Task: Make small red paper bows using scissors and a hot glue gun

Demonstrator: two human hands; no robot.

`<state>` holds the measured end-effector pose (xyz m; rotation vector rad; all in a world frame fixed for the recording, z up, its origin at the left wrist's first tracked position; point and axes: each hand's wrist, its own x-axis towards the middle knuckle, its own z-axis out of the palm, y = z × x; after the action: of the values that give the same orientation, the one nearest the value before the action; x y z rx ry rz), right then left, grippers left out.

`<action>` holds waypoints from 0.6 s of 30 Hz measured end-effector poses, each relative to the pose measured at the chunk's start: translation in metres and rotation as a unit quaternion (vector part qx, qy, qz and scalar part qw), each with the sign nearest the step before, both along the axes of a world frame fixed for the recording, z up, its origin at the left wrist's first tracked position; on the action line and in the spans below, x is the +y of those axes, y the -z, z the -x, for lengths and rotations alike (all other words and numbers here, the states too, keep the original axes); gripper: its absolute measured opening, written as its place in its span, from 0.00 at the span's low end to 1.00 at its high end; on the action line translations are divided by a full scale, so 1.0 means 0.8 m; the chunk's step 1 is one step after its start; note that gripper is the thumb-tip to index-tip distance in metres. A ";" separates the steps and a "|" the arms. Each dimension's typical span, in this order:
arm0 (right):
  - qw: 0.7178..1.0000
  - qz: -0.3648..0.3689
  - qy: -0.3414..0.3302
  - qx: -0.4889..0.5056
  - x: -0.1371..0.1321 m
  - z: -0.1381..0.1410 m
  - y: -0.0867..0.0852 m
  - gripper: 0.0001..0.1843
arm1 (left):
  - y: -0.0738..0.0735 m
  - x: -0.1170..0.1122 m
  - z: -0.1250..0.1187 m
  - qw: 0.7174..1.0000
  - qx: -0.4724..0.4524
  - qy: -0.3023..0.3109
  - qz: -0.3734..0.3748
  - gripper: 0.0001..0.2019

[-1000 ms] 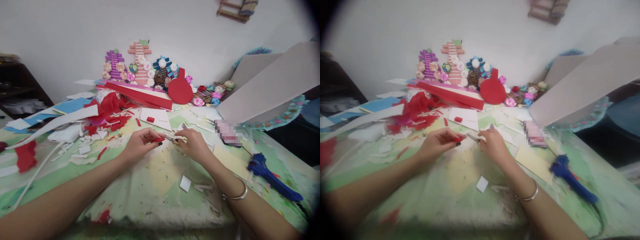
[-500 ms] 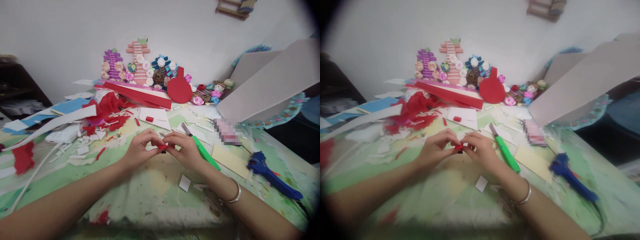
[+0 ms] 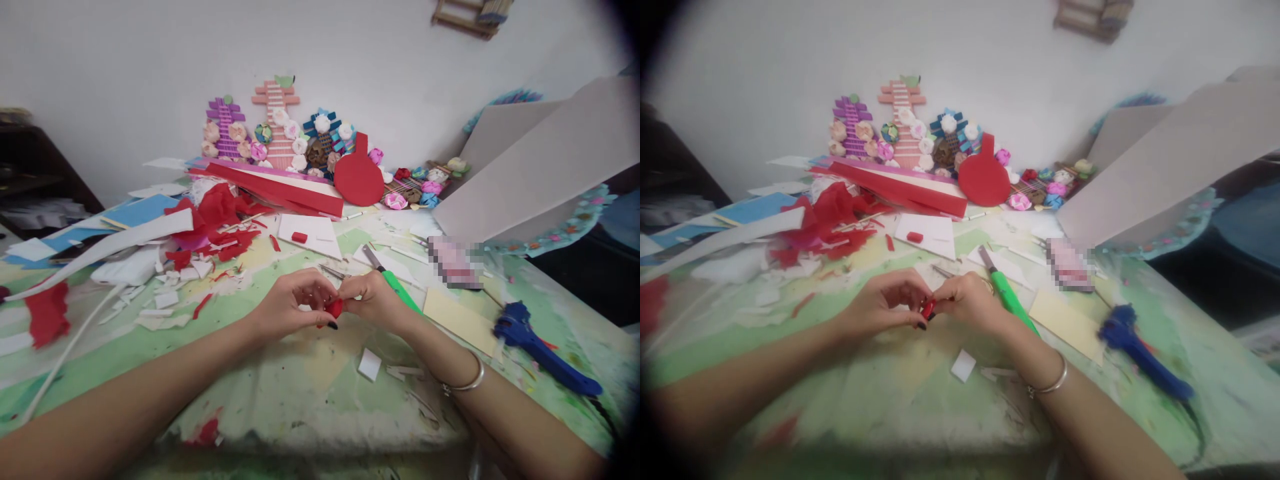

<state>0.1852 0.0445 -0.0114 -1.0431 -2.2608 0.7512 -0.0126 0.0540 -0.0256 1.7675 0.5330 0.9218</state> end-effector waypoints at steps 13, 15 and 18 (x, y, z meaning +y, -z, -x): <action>0.986 0.105 0.048 0.122 -0.002 0.006 -0.002 0.11 | 0.007 0.007 -0.003 0.992 -0.012 -0.078 0.100 0.11; 0.981 0.122 0.048 0.144 -0.002 0.008 -0.003 0.10 | 0.008 0.009 -0.003 0.991 -0.003 -0.111 0.079 0.09; 0.969 0.132 0.078 0.192 0.001 0.010 0.002 0.10 | 0.009 0.009 -0.005 0.988 -0.009 -0.144 0.053 0.09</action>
<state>0.1772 0.0451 -0.0132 -1.0720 -1.7643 1.1031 -0.0090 0.0609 -0.0327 1.6101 0.8270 1.0864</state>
